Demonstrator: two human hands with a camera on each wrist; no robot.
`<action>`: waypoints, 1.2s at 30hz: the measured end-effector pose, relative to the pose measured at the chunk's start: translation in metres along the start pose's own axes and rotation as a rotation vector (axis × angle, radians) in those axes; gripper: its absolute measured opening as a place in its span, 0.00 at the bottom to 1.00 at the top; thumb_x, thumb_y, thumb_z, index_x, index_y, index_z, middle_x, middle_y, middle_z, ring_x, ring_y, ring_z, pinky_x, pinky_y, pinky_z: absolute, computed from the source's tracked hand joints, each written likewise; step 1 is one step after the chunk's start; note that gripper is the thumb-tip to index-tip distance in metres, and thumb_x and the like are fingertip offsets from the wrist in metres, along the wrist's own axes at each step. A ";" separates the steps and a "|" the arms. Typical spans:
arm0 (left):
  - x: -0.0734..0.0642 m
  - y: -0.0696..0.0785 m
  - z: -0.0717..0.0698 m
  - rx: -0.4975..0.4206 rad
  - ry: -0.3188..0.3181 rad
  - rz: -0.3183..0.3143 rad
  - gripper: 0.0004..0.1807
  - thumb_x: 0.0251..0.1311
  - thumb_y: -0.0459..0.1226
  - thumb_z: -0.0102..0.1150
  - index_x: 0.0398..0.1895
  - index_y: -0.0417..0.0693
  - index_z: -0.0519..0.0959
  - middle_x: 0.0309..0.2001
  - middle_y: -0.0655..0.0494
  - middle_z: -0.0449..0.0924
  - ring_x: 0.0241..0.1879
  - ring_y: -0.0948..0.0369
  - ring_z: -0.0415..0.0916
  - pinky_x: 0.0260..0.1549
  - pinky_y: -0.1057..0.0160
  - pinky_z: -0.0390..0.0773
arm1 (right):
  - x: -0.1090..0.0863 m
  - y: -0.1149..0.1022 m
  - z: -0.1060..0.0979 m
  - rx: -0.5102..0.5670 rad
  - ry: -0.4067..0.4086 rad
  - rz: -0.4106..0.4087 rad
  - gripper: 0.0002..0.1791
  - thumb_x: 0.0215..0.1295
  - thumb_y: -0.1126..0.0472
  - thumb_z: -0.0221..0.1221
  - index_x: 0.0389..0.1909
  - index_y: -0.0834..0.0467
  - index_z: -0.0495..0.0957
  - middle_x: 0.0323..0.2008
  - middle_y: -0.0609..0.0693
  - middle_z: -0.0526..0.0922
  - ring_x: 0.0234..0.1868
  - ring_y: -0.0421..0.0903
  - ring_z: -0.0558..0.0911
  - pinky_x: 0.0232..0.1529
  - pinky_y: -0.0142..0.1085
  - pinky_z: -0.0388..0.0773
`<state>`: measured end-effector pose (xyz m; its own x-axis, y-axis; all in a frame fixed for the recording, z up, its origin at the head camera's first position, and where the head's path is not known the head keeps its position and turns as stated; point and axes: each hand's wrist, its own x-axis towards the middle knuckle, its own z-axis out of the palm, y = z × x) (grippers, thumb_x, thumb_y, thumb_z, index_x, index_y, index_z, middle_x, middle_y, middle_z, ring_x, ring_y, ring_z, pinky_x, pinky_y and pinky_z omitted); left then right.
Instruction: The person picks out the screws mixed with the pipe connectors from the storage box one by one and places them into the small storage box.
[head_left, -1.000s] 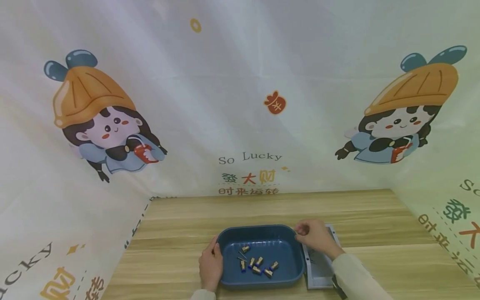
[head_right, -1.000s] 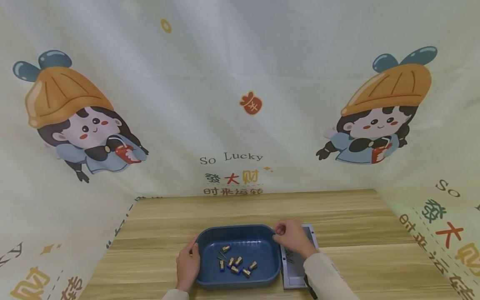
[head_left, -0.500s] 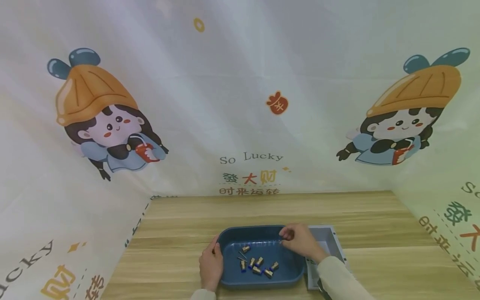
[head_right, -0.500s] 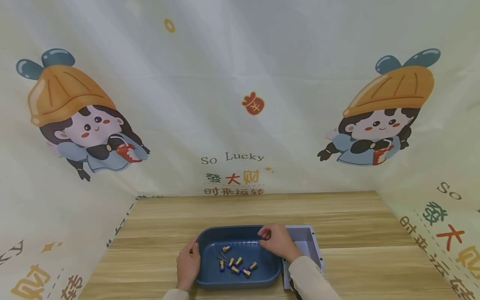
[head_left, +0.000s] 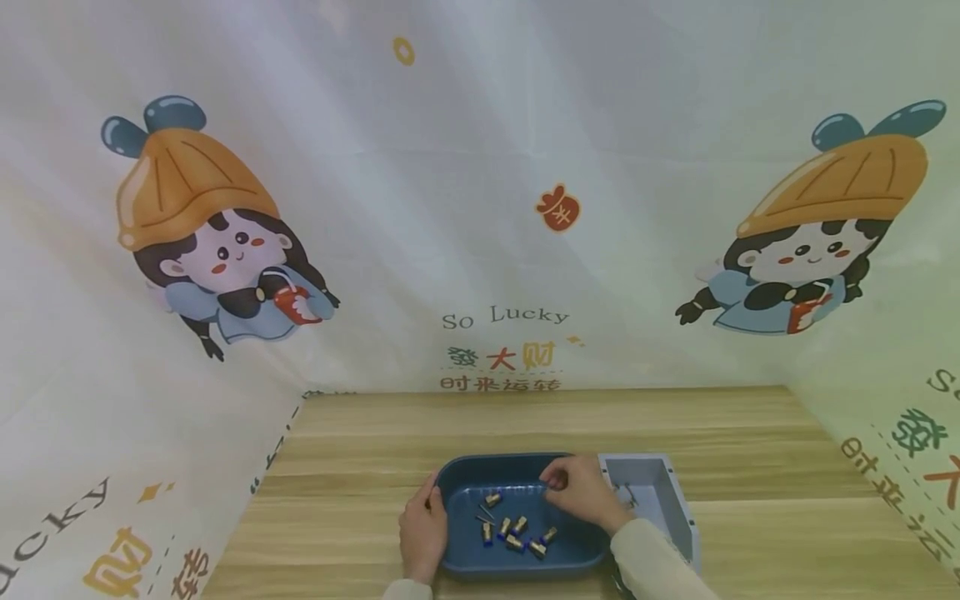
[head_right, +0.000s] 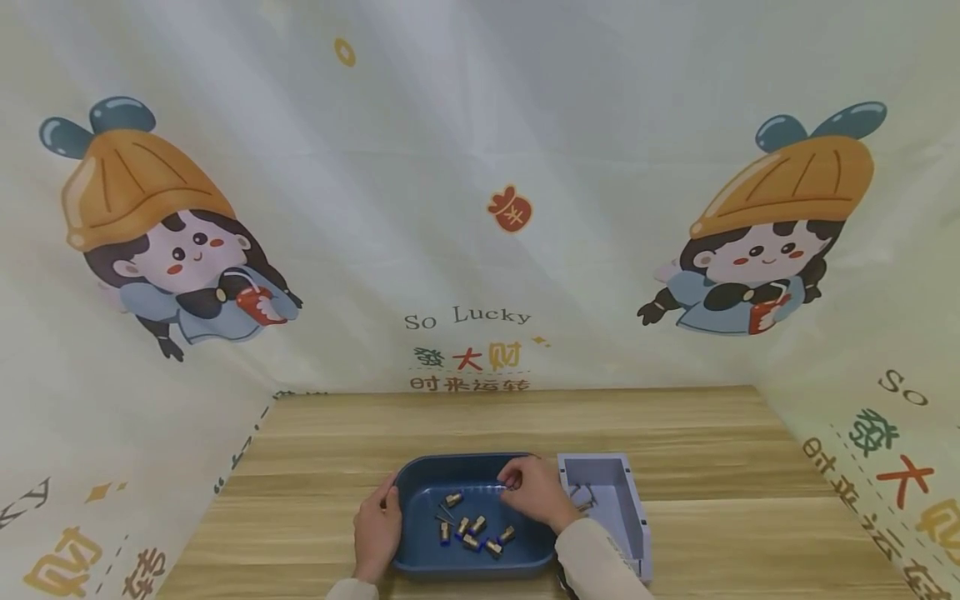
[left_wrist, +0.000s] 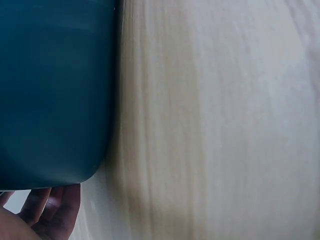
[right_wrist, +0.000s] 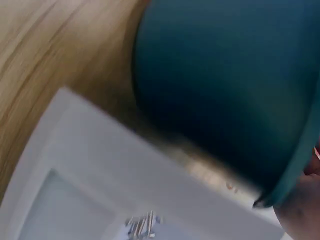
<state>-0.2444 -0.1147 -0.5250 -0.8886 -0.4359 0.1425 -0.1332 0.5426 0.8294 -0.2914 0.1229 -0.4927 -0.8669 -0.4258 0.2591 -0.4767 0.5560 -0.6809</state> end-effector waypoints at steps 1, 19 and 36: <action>0.000 0.000 0.000 0.002 0.001 0.001 0.19 0.68 0.36 0.46 0.59 0.45 0.76 0.55 0.36 0.77 0.52 0.38 0.76 0.46 0.39 0.75 | 0.001 -0.001 0.002 -0.005 -0.004 0.006 0.07 0.47 0.71 0.65 0.30 0.65 0.81 0.25 0.48 0.80 0.26 0.35 0.74 0.29 0.27 0.73; -0.004 0.003 -0.002 -0.021 0.003 0.002 0.18 0.68 0.36 0.47 0.58 0.44 0.76 0.55 0.37 0.77 0.52 0.39 0.76 0.45 0.40 0.76 | 0.016 -0.019 0.045 0.015 -0.047 -0.011 0.06 0.46 0.70 0.65 0.29 0.64 0.82 0.24 0.49 0.82 0.26 0.36 0.75 0.29 0.28 0.74; -0.003 0.001 -0.002 -0.015 0.020 -0.010 0.18 0.66 0.36 0.49 0.58 0.47 0.77 0.54 0.39 0.79 0.46 0.44 0.80 0.37 0.43 0.78 | 0.021 -0.027 0.066 0.049 -0.087 0.011 0.04 0.47 0.70 0.64 0.27 0.63 0.82 0.22 0.49 0.82 0.24 0.35 0.75 0.26 0.28 0.73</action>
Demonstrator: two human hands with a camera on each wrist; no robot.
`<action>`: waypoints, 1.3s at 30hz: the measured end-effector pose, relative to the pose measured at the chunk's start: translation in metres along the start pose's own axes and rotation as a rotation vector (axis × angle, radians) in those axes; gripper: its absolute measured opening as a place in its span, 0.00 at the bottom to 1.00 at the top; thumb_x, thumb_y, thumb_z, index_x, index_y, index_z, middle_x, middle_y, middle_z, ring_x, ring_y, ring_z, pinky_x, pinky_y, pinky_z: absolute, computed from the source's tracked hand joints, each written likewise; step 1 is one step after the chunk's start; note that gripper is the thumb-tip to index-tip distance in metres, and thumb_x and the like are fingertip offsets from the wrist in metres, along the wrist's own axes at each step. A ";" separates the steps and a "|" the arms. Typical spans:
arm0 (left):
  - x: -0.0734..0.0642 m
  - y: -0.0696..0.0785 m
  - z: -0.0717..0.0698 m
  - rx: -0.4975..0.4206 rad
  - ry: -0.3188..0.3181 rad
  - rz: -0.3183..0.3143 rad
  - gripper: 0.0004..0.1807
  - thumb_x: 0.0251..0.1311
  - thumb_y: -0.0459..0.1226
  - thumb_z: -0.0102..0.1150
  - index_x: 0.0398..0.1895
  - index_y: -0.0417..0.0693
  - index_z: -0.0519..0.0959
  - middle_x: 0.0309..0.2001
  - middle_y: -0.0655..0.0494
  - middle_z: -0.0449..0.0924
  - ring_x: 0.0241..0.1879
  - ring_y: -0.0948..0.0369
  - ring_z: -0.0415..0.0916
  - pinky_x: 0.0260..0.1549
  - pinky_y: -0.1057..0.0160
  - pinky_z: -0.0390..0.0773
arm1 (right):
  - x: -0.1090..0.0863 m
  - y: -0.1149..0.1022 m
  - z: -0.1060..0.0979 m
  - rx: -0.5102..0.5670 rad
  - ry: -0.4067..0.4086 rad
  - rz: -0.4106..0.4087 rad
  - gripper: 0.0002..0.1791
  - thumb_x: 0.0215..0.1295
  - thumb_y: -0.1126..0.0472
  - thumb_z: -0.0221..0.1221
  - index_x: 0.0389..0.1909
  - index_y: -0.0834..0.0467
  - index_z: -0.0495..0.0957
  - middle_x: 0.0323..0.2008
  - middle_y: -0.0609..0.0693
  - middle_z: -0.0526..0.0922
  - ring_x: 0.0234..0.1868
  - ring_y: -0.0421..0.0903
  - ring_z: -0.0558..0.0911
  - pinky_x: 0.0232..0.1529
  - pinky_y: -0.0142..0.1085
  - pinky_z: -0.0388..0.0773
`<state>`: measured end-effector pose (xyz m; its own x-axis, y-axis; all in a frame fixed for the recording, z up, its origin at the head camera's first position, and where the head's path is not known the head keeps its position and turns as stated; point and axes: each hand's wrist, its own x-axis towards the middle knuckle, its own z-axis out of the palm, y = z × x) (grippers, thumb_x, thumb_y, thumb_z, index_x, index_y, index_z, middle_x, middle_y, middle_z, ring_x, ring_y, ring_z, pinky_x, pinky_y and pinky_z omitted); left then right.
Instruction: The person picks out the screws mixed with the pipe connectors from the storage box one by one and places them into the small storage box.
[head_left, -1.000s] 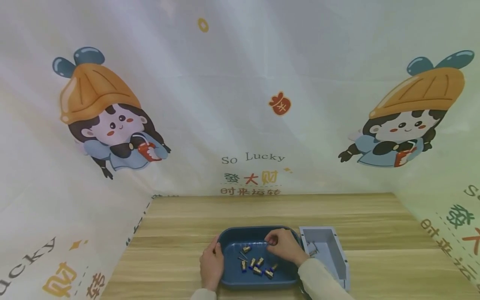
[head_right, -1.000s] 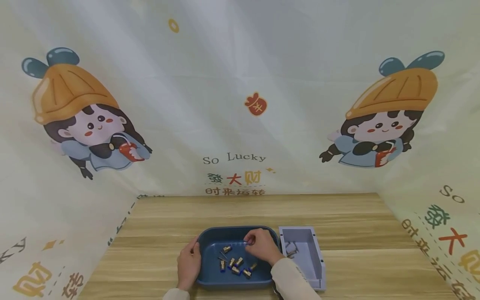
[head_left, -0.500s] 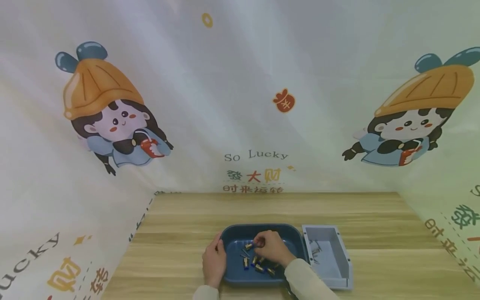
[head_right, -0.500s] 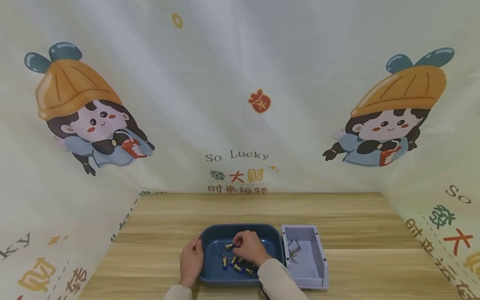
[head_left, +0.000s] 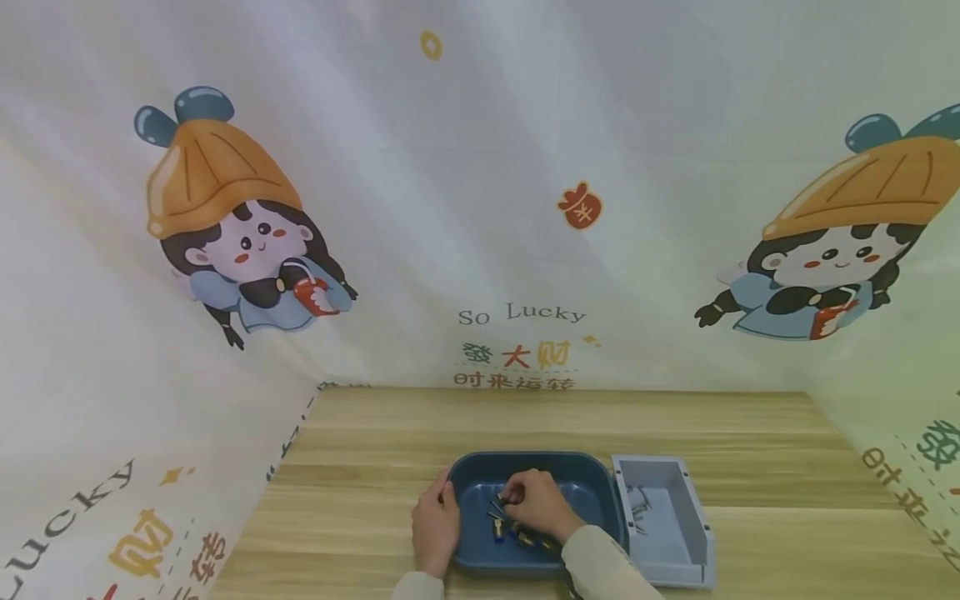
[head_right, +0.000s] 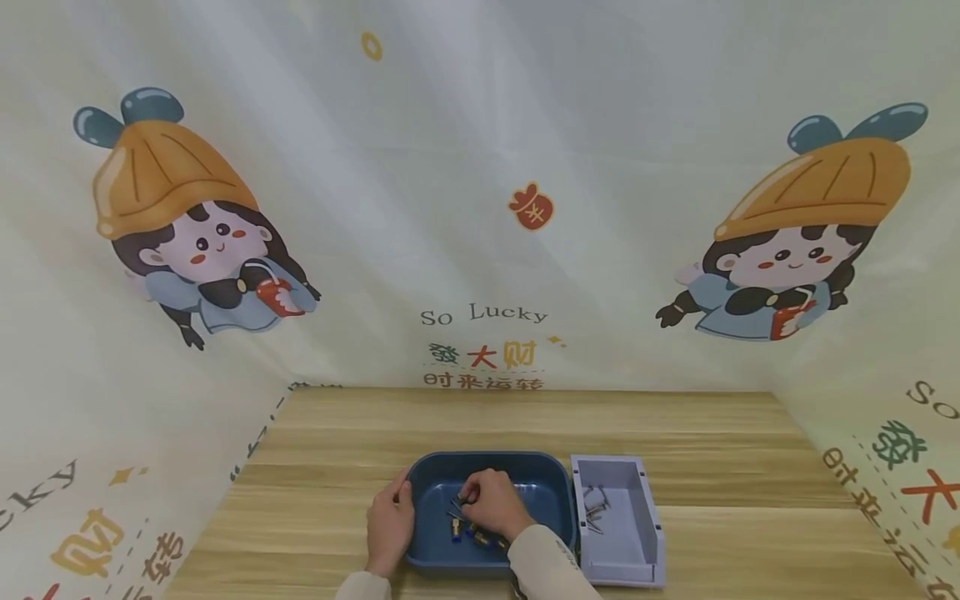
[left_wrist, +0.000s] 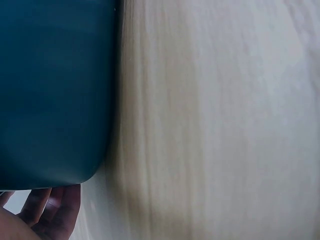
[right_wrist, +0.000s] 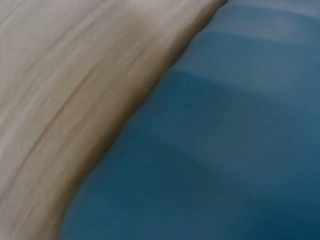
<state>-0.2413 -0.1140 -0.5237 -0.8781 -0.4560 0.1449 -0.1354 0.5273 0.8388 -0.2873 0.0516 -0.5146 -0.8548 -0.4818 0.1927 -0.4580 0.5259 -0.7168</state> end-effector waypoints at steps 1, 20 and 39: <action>0.000 0.000 0.000 0.001 0.001 -0.002 0.18 0.66 0.36 0.49 0.58 0.47 0.77 0.54 0.39 0.79 0.46 0.45 0.80 0.37 0.43 0.78 | 0.000 -0.001 0.001 -0.002 0.002 0.005 0.04 0.46 0.70 0.64 0.26 0.63 0.82 0.22 0.49 0.82 0.24 0.35 0.75 0.26 0.27 0.73; -0.001 0.003 -0.002 0.000 -0.019 0.027 0.18 0.67 0.35 0.48 0.58 0.43 0.77 0.54 0.40 0.79 0.40 0.49 0.81 0.34 0.49 0.78 | -0.002 -0.005 0.012 -0.042 -0.028 0.045 0.06 0.42 0.73 0.64 0.25 0.64 0.83 0.21 0.48 0.82 0.22 0.35 0.75 0.25 0.27 0.73; -0.002 0.004 -0.003 -0.003 -0.012 0.003 0.18 0.67 0.36 0.48 0.57 0.45 0.77 0.54 0.39 0.79 0.52 0.40 0.77 0.42 0.41 0.77 | -0.001 -0.003 0.020 -0.157 -0.070 0.094 0.06 0.44 0.69 0.69 0.23 0.58 0.82 0.19 0.42 0.78 0.21 0.33 0.70 0.25 0.27 0.69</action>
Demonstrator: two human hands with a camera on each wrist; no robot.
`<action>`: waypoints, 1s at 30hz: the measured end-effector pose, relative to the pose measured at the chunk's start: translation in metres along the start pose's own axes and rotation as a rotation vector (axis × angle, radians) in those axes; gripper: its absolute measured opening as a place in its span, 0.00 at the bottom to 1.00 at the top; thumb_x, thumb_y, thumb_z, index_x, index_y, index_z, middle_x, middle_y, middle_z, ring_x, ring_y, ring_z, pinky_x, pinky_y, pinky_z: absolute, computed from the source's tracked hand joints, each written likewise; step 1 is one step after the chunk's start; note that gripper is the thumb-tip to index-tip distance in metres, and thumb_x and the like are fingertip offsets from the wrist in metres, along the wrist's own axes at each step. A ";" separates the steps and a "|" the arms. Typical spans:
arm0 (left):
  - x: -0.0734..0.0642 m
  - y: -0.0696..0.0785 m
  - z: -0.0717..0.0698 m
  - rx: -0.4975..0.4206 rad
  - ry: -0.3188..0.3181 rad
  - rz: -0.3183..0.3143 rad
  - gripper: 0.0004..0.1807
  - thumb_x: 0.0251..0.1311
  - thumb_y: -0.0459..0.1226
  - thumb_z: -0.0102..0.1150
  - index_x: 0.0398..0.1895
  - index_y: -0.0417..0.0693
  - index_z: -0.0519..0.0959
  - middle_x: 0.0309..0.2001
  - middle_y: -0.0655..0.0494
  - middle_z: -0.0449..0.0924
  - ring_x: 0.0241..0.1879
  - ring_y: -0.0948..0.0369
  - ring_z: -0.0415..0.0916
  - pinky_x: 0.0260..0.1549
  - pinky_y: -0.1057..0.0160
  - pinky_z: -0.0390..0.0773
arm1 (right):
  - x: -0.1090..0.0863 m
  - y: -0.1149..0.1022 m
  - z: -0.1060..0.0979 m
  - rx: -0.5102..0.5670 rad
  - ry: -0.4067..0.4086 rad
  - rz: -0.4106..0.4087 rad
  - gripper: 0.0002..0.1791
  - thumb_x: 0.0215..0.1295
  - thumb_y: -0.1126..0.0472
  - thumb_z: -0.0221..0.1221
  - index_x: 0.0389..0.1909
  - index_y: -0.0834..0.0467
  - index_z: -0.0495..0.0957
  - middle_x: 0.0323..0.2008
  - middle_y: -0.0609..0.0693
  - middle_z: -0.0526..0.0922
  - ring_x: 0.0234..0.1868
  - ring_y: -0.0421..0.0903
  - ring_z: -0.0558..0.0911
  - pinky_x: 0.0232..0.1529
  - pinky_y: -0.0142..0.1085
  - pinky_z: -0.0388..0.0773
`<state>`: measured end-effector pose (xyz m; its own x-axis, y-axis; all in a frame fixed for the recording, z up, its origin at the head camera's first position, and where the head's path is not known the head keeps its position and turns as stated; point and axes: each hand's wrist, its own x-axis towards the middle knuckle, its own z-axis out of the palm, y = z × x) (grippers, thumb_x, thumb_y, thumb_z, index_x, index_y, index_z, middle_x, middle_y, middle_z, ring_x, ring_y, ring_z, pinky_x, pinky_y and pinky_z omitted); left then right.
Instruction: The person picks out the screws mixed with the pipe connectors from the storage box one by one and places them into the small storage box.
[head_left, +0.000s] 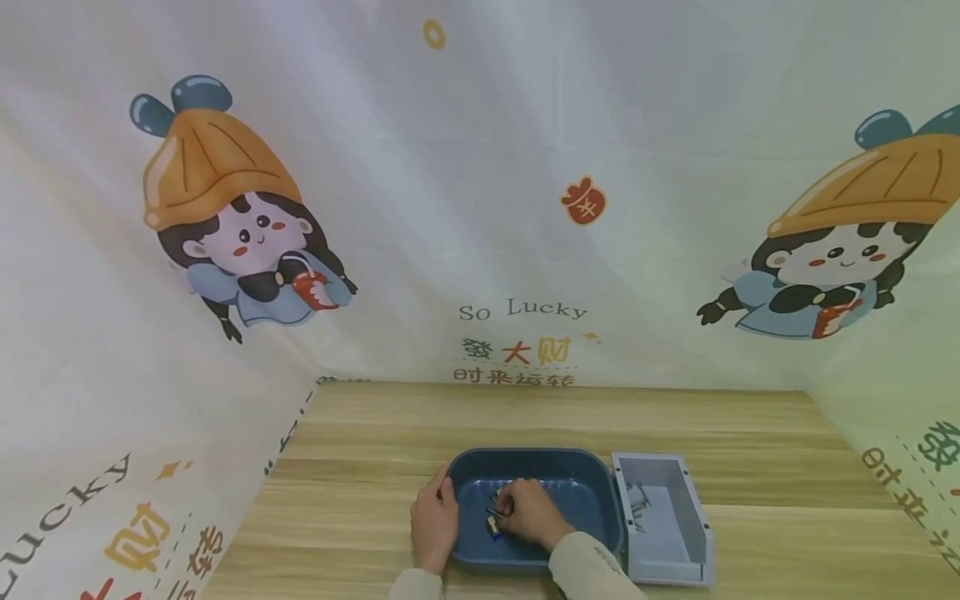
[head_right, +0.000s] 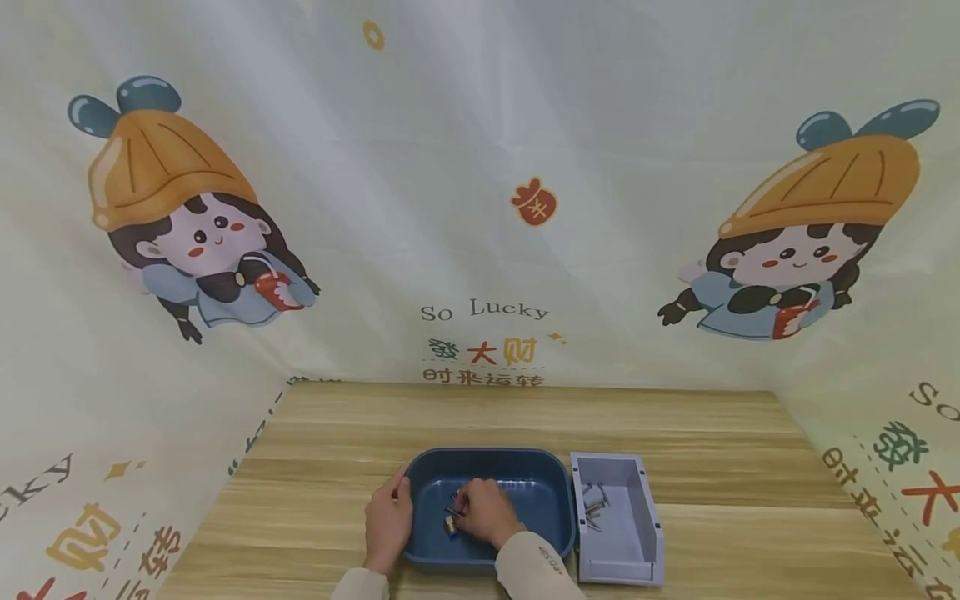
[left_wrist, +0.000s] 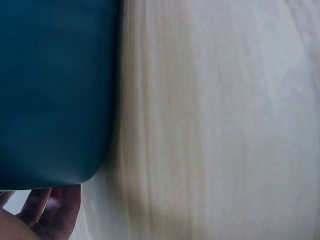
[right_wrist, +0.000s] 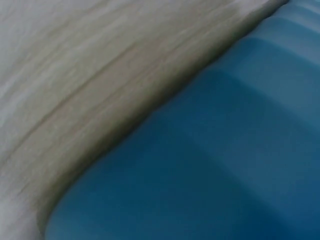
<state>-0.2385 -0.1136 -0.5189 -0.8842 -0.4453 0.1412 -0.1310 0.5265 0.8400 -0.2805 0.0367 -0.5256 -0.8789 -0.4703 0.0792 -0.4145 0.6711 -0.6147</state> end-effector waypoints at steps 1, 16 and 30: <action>0.000 0.000 0.000 0.002 -0.001 -0.003 0.18 0.68 0.36 0.48 0.58 0.45 0.77 0.54 0.39 0.79 0.52 0.40 0.77 0.43 0.40 0.77 | 0.000 0.000 0.001 -0.001 0.001 -0.002 0.06 0.44 0.69 0.69 0.23 0.58 0.82 0.19 0.42 0.78 0.21 0.33 0.70 0.25 0.27 0.69; 0.001 0.000 0.001 0.008 -0.010 -0.017 0.18 0.68 0.36 0.48 0.58 0.47 0.77 0.56 0.41 0.78 0.53 0.40 0.76 0.43 0.39 0.76 | -0.003 0.000 0.003 0.039 0.002 -0.051 0.08 0.43 0.75 0.59 0.20 0.59 0.81 0.20 0.45 0.80 0.20 0.33 0.70 0.23 0.26 0.69; 0.002 -0.002 0.002 -0.002 -0.001 -0.010 0.18 0.68 0.36 0.48 0.58 0.46 0.77 0.56 0.40 0.78 0.54 0.41 0.75 0.47 0.39 0.75 | -0.001 0.002 -0.004 0.105 0.004 -0.094 0.08 0.44 0.76 0.56 0.23 0.64 0.81 0.18 0.47 0.80 0.17 0.32 0.70 0.19 0.25 0.70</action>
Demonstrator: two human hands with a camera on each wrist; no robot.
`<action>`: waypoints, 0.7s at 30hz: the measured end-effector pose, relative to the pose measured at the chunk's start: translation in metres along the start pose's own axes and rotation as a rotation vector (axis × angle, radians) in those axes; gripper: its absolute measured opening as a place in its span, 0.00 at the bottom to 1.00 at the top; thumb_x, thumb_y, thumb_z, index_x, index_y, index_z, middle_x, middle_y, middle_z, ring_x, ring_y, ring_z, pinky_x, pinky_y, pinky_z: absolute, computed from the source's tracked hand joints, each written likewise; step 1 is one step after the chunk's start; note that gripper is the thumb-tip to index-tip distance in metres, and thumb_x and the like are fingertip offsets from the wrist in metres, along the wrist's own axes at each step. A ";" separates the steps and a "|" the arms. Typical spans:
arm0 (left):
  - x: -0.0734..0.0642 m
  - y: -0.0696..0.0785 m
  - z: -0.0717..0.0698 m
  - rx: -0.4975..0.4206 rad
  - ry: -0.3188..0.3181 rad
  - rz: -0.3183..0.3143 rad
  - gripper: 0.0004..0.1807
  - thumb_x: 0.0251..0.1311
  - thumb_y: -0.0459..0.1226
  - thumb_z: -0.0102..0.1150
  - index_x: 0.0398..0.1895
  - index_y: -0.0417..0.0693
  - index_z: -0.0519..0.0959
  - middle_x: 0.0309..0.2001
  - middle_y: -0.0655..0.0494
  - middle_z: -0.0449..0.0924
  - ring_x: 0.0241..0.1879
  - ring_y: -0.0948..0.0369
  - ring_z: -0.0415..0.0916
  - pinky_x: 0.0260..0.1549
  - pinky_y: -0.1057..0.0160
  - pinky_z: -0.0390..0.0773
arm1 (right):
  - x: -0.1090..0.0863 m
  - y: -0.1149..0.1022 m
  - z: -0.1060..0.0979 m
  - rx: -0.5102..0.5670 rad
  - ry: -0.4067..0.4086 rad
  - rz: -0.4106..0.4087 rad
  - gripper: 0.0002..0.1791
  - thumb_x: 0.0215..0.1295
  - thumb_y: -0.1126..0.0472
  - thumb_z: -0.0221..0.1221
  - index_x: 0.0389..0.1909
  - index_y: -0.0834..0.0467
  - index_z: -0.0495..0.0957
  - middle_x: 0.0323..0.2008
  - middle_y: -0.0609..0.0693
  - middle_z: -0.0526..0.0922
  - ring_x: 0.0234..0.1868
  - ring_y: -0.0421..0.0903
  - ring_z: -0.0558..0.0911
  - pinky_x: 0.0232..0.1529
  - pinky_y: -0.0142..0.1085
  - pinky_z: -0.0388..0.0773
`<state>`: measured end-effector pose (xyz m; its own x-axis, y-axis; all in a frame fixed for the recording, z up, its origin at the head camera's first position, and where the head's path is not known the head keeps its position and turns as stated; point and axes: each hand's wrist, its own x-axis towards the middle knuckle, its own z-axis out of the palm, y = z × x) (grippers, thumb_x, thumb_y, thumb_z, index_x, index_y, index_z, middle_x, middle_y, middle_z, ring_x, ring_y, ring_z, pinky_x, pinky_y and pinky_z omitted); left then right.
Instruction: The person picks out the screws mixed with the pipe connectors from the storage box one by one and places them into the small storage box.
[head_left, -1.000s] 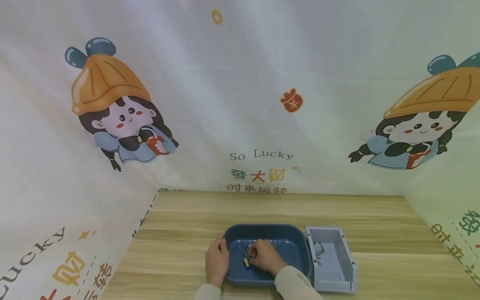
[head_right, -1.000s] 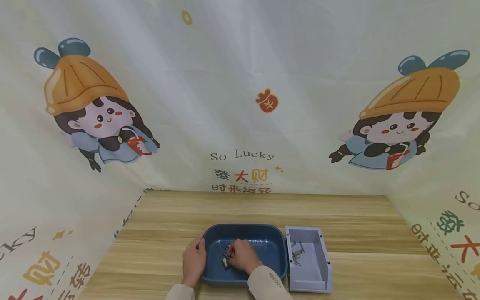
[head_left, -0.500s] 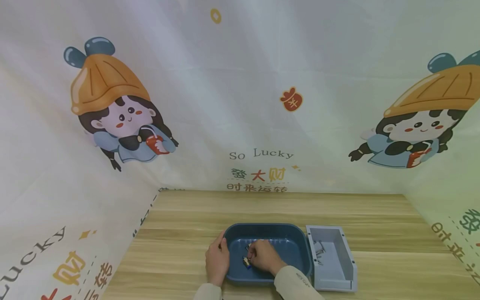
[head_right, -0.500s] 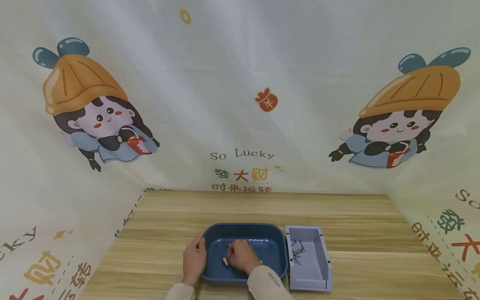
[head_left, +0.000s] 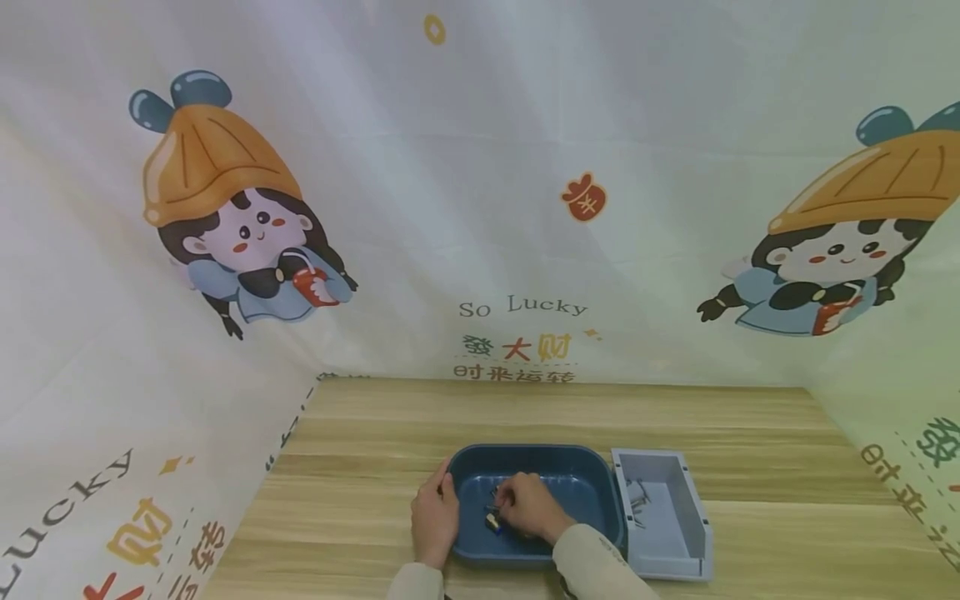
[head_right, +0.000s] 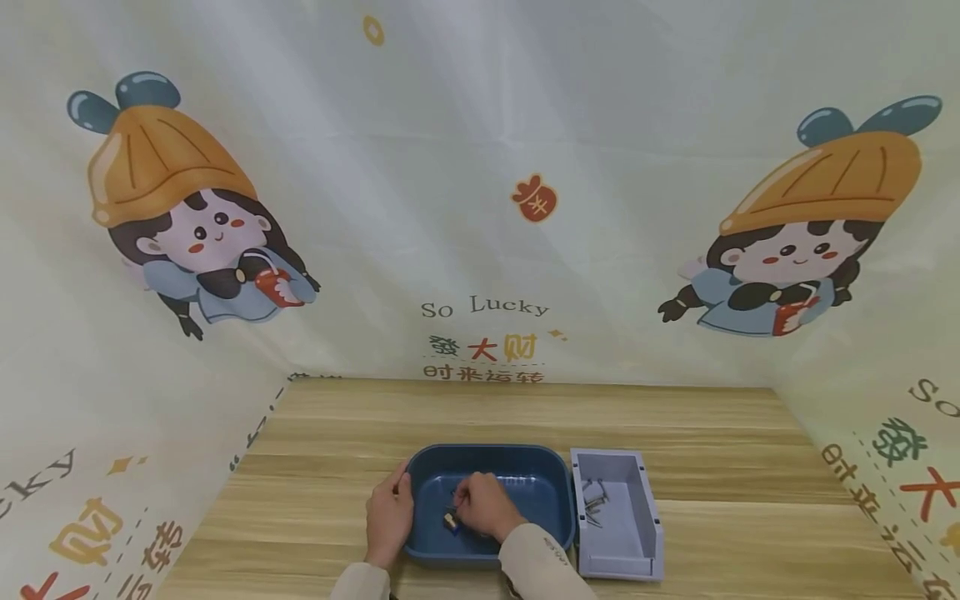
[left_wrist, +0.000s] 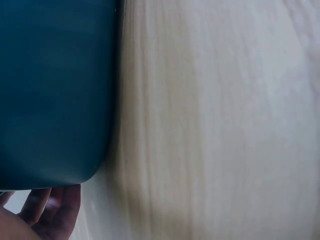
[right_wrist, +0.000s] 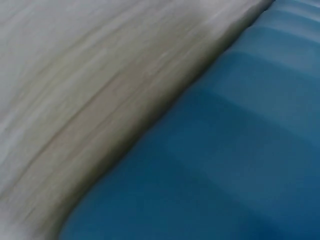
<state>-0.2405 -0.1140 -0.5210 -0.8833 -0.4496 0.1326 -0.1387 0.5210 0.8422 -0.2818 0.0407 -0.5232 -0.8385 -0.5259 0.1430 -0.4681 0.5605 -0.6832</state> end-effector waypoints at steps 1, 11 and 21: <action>0.000 0.000 0.000 0.001 0.002 -0.001 0.18 0.68 0.36 0.48 0.58 0.46 0.77 0.56 0.40 0.78 0.54 0.40 0.75 0.46 0.39 0.75 | 0.000 0.001 -0.001 -0.001 0.002 -0.005 0.08 0.45 0.76 0.55 0.24 0.64 0.81 0.18 0.48 0.80 0.17 0.32 0.70 0.19 0.25 0.70; -0.001 0.001 -0.001 0.004 0.016 0.007 0.18 0.67 0.36 0.49 0.58 0.47 0.77 0.55 0.39 0.78 0.53 0.39 0.76 0.45 0.38 0.75 | -0.005 0.001 -0.018 -0.025 0.015 -0.034 0.08 0.50 0.75 0.54 0.26 0.64 0.80 0.19 0.48 0.79 0.19 0.33 0.69 0.20 0.26 0.69; -0.002 0.003 -0.002 0.007 0.009 0.006 0.18 0.67 0.36 0.48 0.58 0.46 0.77 0.55 0.38 0.78 0.53 0.38 0.76 0.46 0.38 0.75 | -0.011 -0.002 -0.043 -0.041 0.048 -0.055 0.07 0.55 0.73 0.54 0.28 0.64 0.80 0.19 0.46 0.78 0.19 0.33 0.69 0.23 0.28 0.71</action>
<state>-0.2388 -0.1131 -0.5180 -0.8801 -0.4529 0.1425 -0.1362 0.5285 0.8379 -0.2837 0.0730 -0.4931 -0.8232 -0.5260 0.2140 -0.5239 0.5581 -0.6435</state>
